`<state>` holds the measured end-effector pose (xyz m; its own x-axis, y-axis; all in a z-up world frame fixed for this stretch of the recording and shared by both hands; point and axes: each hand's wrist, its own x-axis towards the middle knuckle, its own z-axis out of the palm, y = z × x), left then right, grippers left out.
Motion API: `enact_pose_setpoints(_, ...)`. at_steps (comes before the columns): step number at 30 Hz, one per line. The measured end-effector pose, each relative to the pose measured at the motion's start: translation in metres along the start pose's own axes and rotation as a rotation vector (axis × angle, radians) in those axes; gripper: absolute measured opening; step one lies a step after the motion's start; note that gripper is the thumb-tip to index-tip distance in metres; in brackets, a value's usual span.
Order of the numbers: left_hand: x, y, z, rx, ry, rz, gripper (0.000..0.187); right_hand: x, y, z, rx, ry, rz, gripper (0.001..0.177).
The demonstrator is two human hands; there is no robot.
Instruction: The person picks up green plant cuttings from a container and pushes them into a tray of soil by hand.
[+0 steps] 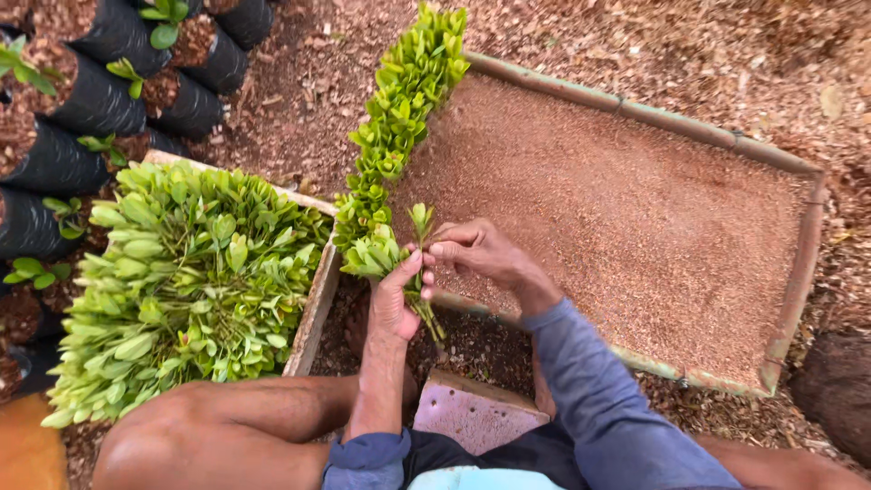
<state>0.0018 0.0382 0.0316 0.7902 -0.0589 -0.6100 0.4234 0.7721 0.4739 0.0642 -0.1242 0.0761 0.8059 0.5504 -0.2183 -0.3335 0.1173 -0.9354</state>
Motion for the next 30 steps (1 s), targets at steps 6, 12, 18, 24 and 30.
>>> enact_pose_setpoints(6,-0.019,0.013,0.030,0.252,0.101,0.135,0.031,0.008,0.020,-0.008,0.068,0.115,-0.018,0.017)
enact_pose_setpoints(12,0.014,-0.015,-0.004,0.229,0.175,0.226,0.025,0.070,-0.018,-0.084,-0.187,0.406,-0.349,0.014)
enact_pose_setpoints(18,0.017,-0.012,-0.004,0.303,0.206,0.138,0.018,0.154,0.004,-0.119,-0.812,0.411,-0.505,0.019)
enact_pose_setpoints(24,0.022,-0.015,-0.009,0.306,0.208,0.137,0.019,0.174,-0.002,-0.117,-0.880,0.402,-0.636,0.004)
enact_pose_setpoints(30,0.017,-0.011,-0.005,0.282,0.207,0.120,0.019,0.178,0.013,-0.115,-0.993,0.497,-0.622,0.021)
